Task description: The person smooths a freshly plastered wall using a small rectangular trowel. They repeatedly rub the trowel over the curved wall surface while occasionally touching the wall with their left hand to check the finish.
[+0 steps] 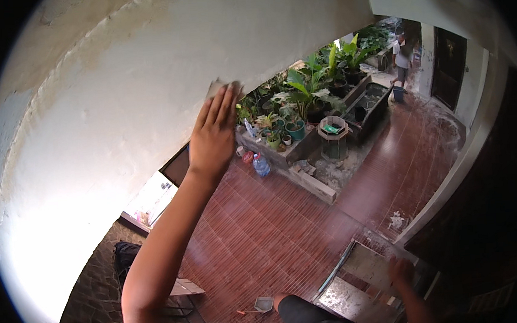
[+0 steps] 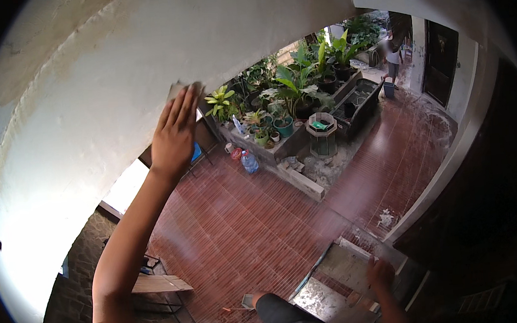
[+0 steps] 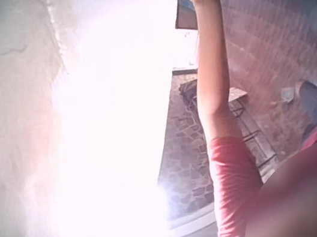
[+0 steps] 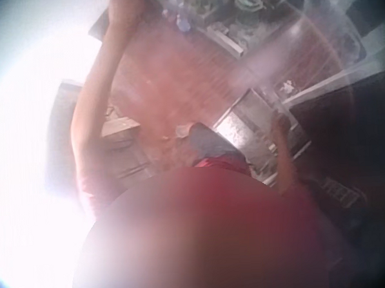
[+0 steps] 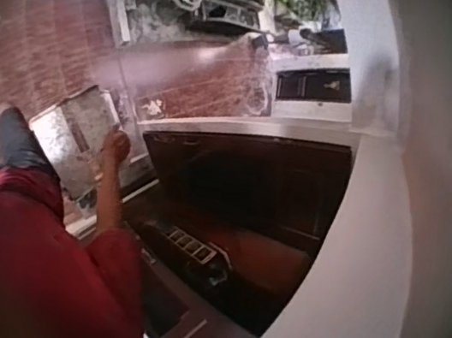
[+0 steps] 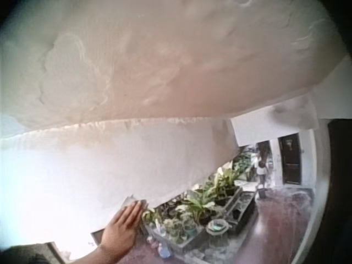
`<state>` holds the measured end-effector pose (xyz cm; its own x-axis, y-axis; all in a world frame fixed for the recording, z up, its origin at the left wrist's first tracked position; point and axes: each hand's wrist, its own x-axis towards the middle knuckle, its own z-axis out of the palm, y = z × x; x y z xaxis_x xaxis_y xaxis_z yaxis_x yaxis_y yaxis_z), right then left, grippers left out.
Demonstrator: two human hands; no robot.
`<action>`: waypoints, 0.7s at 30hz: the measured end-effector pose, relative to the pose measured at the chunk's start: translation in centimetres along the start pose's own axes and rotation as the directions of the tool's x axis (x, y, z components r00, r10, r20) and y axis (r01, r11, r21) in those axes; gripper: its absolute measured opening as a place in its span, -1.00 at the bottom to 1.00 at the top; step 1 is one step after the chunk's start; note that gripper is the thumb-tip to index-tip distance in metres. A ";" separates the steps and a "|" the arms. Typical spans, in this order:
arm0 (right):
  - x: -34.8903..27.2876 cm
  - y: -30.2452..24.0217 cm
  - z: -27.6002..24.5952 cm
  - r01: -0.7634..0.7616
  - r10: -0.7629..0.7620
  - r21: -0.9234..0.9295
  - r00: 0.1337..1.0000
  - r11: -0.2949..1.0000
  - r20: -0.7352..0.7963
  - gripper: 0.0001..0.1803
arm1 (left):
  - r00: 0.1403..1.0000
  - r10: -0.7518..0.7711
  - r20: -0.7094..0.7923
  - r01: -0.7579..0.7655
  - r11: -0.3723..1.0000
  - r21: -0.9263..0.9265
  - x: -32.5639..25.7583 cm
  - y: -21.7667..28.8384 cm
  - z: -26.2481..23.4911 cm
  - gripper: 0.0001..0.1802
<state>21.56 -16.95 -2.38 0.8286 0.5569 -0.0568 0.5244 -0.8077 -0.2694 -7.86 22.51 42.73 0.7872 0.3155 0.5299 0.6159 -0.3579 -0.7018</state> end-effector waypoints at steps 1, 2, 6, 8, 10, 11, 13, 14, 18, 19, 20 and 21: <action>-0.1 0.0 -0.1 0.010 -0.010 -0.006 1.000 1.000 0.014 -0.39 | 0.999 0.006 -0.042 -0.007 1.000 -0.020 1.0 0.2 0.4 -0.36; -0.1 -0.1 -0.3 0.027 -0.027 -0.012 1.000 1.000 0.003 -0.38 | 0.997 0.002 -0.078 -0.005 0.999 -0.036 1.9 0.4 0.8 -0.37; -0.2 -0.5 -1.3 -0.006 0.007 -0.047 0.999 0.999 0.031 -0.35 | 0.999 -0.026 0.030 0.026 1.000 -0.009 1.4 0.7 1.4 -0.34; -0.3 -0.6 -1.6 -0.007 0.009 -0.018 0.998 1.000 0.070 -0.33 | 0.998 -0.022 0.058 0.022 1.000 -0.011 -0.3 0.6 1.2 -0.32; -0.3 -0.8 -1.7 -0.011 0.010 0.008 0.996 1.000 0.089 -0.32 | 0.996 -0.009 0.090 0.012 1.000 -0.028 -1.9 0.6 0.9 -0.31; -0.3 -0.8 -1.7 -0.016 0.014 0.016 0.996 1.000 0.092 -0.32 | 1.000 -0.001 0.017 0.001 1.000 0.009 -1.9 0.7 1.0 -0.31; -0.3 -0.9 -1.5 -0.020 0.018 0.021 0.996 1.000 0.091 -0.32 | 1.000 -0.002 -0.009 0.002 1.000 0.028 -1.3 0.9 1.1 -0.32; -0.3 -0.9 -1.4 -0.012 0.010 0.016 0.996 1.000 0.089 -0.33 | 0.999 -0.001 0.042 0.000 1.000 0.026 -0.5 1.1 1.3 -0.33; -0.2 -0.8 -1.1 -0.049 0.050 -0.033 0.998 0.998 0.042 -0.33 | 1.000 0.012 0.021 -0.012 1.000 -0.007 4.7 1.9 2.5 -0.35; -0.2 -0.8 -1.1 -0.046 0.048 -0.025 0.995 0.999 0.083 -0.32 | 0.999 0.022 -0.028 -0.022 1.000 -0.017 5.3 2.1 2.7 -0.35; -0.1 -0.8 -1.1 -0.048 0.050 -0.017 0.993 0.999 0.105 -0.31 | 1.000 0.013 -0.028 -0.015 0.998 -0.066 5.7 2.2 2.8 -0.33; -0.1 -0.7 -1.1 -0.051 0.051 0.001 0.993 0.999 0.109 -0.30 | 0.999 0.021 -0.049 -0.023 0.998 -0.053 5.6 2.3 2.9 -0.34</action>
<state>21.28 -16.64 -1.13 0.8278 0.5331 -0.1751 0.4810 -0.8349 -0.2676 -2.10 25.96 42.71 0.8003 0.2644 0.5381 0.5982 -0.4115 -0.6876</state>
